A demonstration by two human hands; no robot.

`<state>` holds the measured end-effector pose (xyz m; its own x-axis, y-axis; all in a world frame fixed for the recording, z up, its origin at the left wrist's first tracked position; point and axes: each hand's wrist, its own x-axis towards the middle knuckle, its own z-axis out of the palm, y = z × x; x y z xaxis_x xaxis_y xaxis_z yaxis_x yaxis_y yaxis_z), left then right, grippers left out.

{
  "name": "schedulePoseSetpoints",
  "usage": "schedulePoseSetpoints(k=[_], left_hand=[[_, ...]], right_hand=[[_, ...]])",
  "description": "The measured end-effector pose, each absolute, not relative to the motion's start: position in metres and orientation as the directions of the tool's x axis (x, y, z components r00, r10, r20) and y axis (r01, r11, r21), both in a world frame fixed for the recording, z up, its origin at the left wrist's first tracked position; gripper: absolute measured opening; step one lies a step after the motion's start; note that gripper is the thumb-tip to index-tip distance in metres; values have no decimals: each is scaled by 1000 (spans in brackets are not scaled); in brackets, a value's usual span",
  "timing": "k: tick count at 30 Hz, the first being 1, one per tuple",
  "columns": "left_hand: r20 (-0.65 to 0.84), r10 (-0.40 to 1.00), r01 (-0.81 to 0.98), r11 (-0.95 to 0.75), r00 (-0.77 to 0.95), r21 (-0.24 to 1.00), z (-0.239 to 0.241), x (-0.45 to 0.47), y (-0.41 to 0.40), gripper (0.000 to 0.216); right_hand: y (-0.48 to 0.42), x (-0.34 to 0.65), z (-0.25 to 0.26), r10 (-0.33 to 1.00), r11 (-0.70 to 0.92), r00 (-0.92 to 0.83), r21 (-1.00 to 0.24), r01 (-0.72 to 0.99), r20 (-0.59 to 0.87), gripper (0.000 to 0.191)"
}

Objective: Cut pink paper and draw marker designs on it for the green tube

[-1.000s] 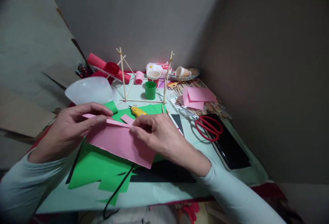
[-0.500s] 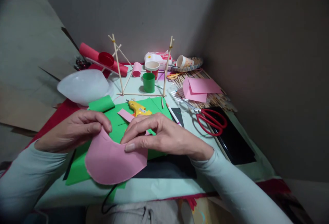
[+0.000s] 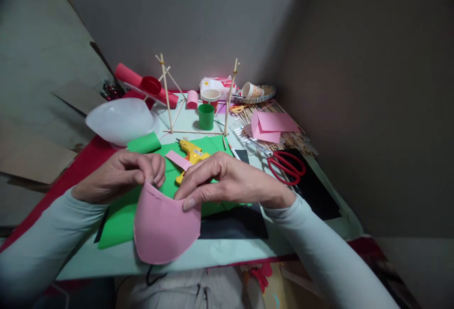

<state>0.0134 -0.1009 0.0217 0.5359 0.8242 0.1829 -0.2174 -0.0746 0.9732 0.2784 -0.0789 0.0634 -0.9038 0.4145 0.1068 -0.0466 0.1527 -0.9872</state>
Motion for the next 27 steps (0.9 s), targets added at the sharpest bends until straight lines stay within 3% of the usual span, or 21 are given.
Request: schedulePoseSetpoints(k=[6, 9, 12, 15, 22, 27], left_hand=[[63, 915, -227, 31, 397, 973, 23, 15, -102, 24], [151, 928, -43, -146, 342, 988, 29, 16, -103, 14], [325, 875, 159, -401, 360, 902, 37, 18, -108, 11], [429, 811, 176, -527, 399, 832, 41, 23, -115, 17], [317, 843, 208, -437, 436, 875, 45, 18, -116, 17], [258, 863, 290, -405, 435, 867, 53, 11, -110, 23]], right_hand=[[-78, 286, 69, 468, 85, -884, -995, 56, -9, 10], [-80, 285, 71, 512, 53, -856, -992, 117, -74, 17], [-84, 278, 75, 564, 96, -821, -981, 168, -86, 22], [-87, 270, 77, 596, 166, -800, -964, 206, -69, 27], [-82, 277, 72, 588, 227, -805, -939, 258, -79, 28], [-79, 288, 70, 661, 239, -750, -939, 247, -29, 28]])
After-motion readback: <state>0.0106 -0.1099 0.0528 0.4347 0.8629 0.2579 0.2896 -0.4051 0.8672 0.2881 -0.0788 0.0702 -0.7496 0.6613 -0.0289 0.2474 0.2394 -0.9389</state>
